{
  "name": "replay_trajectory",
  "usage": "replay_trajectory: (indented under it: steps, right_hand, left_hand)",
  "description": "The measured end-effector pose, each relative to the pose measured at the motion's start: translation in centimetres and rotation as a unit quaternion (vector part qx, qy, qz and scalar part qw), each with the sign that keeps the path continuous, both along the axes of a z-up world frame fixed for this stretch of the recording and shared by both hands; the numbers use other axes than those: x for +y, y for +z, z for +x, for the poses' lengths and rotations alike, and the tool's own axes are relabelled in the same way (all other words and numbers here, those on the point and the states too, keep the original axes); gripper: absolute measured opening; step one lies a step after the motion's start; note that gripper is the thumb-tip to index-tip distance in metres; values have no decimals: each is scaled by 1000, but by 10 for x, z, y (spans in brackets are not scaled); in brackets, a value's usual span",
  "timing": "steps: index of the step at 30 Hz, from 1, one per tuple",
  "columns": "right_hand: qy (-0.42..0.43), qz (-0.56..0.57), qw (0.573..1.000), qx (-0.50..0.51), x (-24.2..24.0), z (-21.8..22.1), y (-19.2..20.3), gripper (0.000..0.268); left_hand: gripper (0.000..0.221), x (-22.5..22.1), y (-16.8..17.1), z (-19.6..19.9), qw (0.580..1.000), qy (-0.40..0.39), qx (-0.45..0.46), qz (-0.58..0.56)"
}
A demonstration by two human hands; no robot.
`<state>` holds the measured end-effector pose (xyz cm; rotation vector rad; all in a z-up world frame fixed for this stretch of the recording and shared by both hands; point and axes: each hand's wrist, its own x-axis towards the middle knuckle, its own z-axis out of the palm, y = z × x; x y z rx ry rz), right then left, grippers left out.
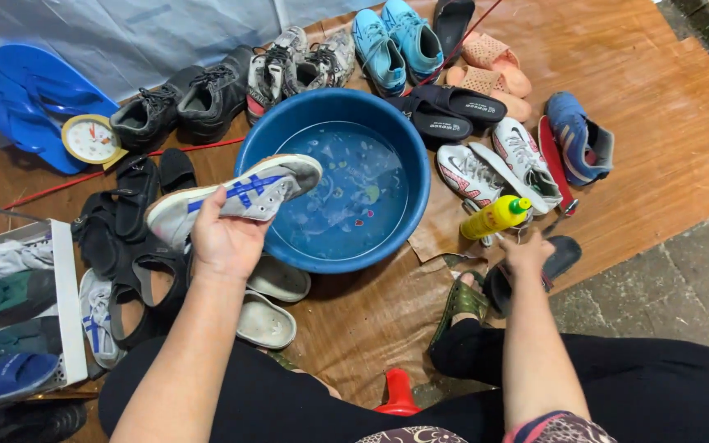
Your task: The person is cleaning a grey and white sneaker by scrubbing it with a brush and soapy water in a blue plastic basin.
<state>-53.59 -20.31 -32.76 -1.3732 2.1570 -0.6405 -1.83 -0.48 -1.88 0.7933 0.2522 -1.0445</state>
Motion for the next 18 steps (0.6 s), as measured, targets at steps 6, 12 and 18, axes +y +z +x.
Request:
replay_trajectory:
  steps: [6, 12, 18]
  right_hand:
    - [63, -366, 928, 31, 28, 52, 48, 83]
    - [64, -419, 904, 57, -2, 62, 90, 42]
    - [52, -384, 919, 71, -2, 68, 98, 29]
  left_hand:
    - [32, -5, -13, -16, 1000, -21, -1, 22]
    - [40, -10, -14, -10, 999, -32, 3, 19]
    - [37, -10, -7, -18, 999, -35, 3, 29]
